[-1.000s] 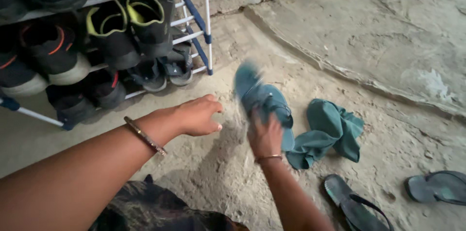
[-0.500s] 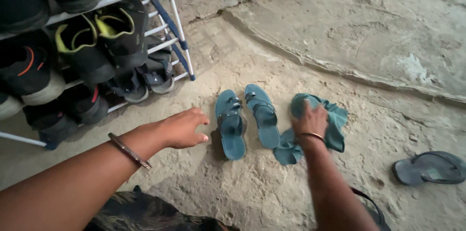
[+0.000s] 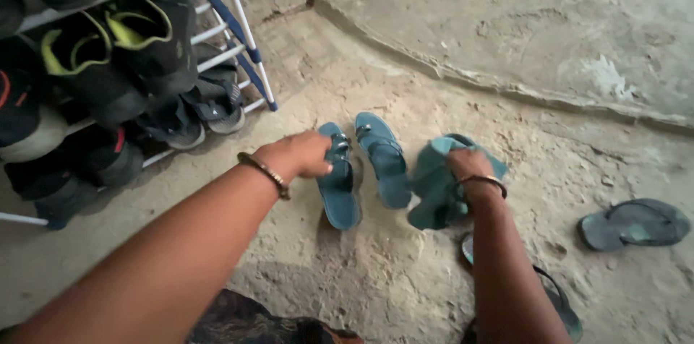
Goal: The person cleans a pair of white sneakers and two pairs of flip-flops using a cloth. They wipe each item thoroughly and then place them on a shoe rack.
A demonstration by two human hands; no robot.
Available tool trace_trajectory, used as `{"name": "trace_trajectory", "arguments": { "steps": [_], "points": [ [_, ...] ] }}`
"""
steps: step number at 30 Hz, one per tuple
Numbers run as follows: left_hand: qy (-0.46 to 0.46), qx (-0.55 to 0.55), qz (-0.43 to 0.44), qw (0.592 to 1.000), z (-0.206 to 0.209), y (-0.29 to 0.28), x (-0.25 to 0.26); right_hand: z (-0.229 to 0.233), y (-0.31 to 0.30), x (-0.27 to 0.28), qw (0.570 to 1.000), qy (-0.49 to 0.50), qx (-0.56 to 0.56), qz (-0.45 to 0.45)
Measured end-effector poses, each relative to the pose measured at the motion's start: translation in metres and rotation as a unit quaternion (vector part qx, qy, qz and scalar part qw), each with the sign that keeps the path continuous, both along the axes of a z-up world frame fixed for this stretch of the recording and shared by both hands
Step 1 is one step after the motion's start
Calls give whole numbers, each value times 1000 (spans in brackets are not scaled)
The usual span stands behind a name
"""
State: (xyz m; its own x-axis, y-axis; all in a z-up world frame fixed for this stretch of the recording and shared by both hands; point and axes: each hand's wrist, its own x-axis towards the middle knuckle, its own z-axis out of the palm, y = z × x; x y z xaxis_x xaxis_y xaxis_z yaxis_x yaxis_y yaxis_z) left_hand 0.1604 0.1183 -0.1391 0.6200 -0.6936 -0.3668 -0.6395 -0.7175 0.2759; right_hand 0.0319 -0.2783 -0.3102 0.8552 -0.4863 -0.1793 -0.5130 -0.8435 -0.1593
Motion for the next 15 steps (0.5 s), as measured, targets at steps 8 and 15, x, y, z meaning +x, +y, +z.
{"name": "trace_trajectory", "arguments": {
  "steps": [8, 15],
  "points": [
    [5, -223, 105, 969, -111, 23, -14, 78, 86, -29, 994, -90, 58, -34],
    [3, -235, 101, 967, -136, 22, -7, 21, 73, -61, 990, -117, -43, -66]
  ]
}}
